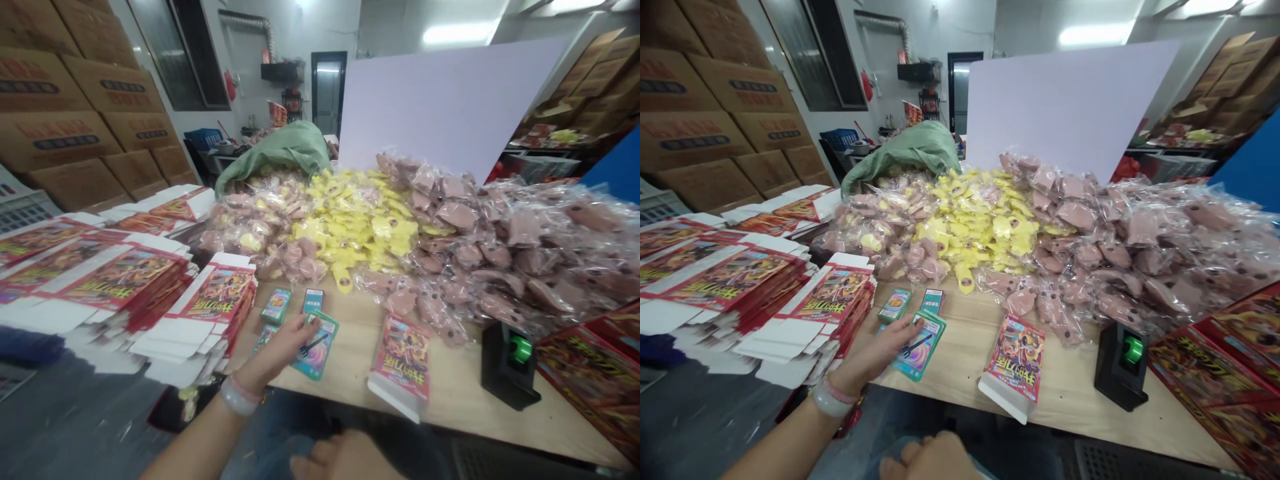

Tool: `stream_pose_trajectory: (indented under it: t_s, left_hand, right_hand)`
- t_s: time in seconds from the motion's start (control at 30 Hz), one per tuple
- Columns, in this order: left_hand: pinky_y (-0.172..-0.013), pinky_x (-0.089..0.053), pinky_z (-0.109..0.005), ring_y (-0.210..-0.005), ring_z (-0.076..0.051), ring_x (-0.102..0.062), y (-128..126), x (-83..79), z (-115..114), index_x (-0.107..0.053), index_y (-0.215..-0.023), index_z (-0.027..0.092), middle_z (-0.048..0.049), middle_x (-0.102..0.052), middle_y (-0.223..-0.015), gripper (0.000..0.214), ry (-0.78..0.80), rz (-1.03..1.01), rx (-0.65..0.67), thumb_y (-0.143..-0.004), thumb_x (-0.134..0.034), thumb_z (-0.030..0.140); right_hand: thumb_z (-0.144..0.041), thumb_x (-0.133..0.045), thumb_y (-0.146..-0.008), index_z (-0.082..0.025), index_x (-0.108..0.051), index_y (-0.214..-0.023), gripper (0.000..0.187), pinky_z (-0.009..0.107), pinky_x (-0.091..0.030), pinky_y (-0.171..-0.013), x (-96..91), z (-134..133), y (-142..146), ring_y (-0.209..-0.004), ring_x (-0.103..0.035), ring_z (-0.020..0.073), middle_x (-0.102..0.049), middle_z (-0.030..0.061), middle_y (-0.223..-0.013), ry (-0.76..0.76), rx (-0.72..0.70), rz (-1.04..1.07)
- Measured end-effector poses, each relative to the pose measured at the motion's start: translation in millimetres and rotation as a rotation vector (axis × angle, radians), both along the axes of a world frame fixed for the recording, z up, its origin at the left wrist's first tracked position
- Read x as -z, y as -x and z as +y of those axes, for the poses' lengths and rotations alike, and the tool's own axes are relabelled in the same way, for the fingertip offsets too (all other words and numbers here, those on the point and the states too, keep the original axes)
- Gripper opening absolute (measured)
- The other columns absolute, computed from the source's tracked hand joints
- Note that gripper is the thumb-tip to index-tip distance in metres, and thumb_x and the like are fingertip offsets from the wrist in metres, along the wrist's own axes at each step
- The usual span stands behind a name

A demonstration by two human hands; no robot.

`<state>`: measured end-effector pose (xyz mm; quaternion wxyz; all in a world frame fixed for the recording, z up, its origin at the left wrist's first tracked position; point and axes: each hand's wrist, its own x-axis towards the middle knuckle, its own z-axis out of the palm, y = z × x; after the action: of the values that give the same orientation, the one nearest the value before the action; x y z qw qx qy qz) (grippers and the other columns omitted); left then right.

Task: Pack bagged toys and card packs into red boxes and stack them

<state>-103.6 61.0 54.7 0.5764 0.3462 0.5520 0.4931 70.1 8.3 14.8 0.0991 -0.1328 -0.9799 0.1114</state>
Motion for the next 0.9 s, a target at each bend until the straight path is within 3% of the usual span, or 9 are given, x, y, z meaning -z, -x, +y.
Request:
stream_pose_trajectory:
  t_s: [0.07, 0.13, 0.2, 0.3, 0.4, 0.5, 0.7, 0.83, 0.9]
  left_hand:
    - [-0.07, -0.045, -0.025, -0.075, -0.019, -0.059, -1, -7.8, -8, -0.068, -0.082, 0.013, -0.0047, -0.066, -0.076, 0.028, -0.049, 0.069, 0.079, -0.067, -0.069, 0.037]
    - [-0.075, -0.043, -0.024, -0.08, -0.02, -0.057, -8, -12.8, -16, -0.067, -0.093, 0.015, -0.0042, -0.065, -0.077, 0.032, -0.148, 0.192, 0.143, -0.07, -0.066, 0.037]
    - [-0.073, -0.042, -0.022, -0.076, -0.019, -0.057, -19, -13.6, -24, -0.058, -0.114, 0.017, -0.0026, -0.063, -0.07, 0.042, -0.238, 0.364, 0.146, -0.077, -0.058, 0.038]
    - [-0.057, -0.038, -0.021, -0.058, -0.016, -0.051, -34, -10.2, -32, -0.037, -0.132, 0.015, 0.0001, -0.056, -0.059, 0.054, -0.272, 0.591, 0.131, -0.085, -0.046, 0.039]
    - [-0.055, -0.034, -0.023, -0.058, -0.016, -0.049, -42, -9.3, -35, -0.03, -0.136, 0.014, -0.0023, -0.058, -0.066, 0.059, -0.322, 0.722, 0.18, -0.085, -0.046, 0.037]
    - [-0.062, -0.036, -0.024, -0.068, -0.018, -0.052, -45, -11.0, -34, -0.03, -0.136, 0.016, -0.0054, -0.061, -0.075, 0.057, -0.34, 0.654, 0.195, -0.084, -0.047, 0.034]
    - [-0.068, -0.043, -0.024, -0.078, -0.017, -0.056, -59, 7.0, -23, -0.05, -0.117, 0.015, -0.0057, -0.06, -0.084, 0.047, -0.097, 0.178, -0.153, -0.082, -0.047, 0.046]
    - [-0.062, -0.046, -0.025, -0.071, -0.017, -0.057, -81, 23.3, -20, -0.051, -0.099, 0.014, -0.0044, -0.06, -0.078, 0.043, -0.098, 0.058, -0.301, -0.076, -0.055, 0.049]
    - [-0.058, -0.046, -0.023, -0.068, -0.017, -0.057, -91, 25.7, -22, -0.049, -0.098, 0.015, -0.0029, -0.059, -0.076, 0.041, -0.152, 0.078, -0.311, -0.075, -0.058, 0.047]
  right_hand:
    - [-0.034, -0.055, -0.077, -0.022, -0.06, -0.099, 0.026, 0.028, -0.049, -0.054, -35.8, 25, -8, -0.068, -0.063, 0.021, -0.069, 0.0062, -0.081, 0.106, 0.278, 0.139]
    - [-0.036, -0.057, -0.076, -0.017, -0.045, -0.124, 0.053, 0.04, -0.047, -0.08, -60.4, 50, -14, -0.099, -0.057, 0.0276, -0.06, 0.0144, -0.113, 0.342, 0.517, 0.231]
    - [-0.04, -0.061, -0.072, -0.015, -0.03, -0.135, 0.074, 0.043, -0.043, -0.088, -65.2, 68, -16, -0.11, -0.05, 0.0283, -0.051, 0.0147, -0.125, 0.693, 0.559, 0.246]
    - [-0.041, -0.066, -0.067, -0.015, -0.034, -0.133, 0.078, 0.041, -0.041, -0.091, -48.6, 76, -19, -0.111, -0.05, 0.0258, -0.052, 0.0108, -0.124, 1.049, 0.505, 0.266]
    - [-0.039, -0.067, -0.067, -0.016, -0.038, -0.131, 0.074, 0.039, -0.036, -0.097, -34.1, 74, -27, -0.114, -0.047, 0.0238, -0.049, 0.0098, -0.128, 1.112, 0.463, 0.308]
    - [-0.041, -0.058, -0.075, -0.017, -0.042, -0.128, 0.06, 0.039, -0.04, -0.092, -31.4, 74, -36, -0.106, -0.053, 0.0214, -0.057, 0.0078, -0.117, 1.151, 0.48, 0.351]
    - [-0.045, -0.059, -0.072, -0.018, -0.051, -0.103, 0.042, 0.033, -0.048, -0.077, -26.9, 66, -37, -0.085, -0.059, 0.0203, -0.061, 0.0032, -0.09, 1.151, 0.713, 0.567]
    - [-0.04, -0.062, -0.068, -0.019, -0.035, -0.122, 0.064, 0.031, -0.045, -0.082, -23.4, 57, -29, -0.094, -0.056, 0.0185, -0.054, 0.0065, -0.109, 1.055, 0.76, 0.683]
    - [-0.042, -0.061, -0.069, -0.021, -0.037, -0.122, 0.061, 0.03, -0.044, -0.082, -25.6, 57, -27, -0.099, -0.054, 0.0187, -0.053, 0.0065, -0.113, 1.033, 0.802, 0.722]
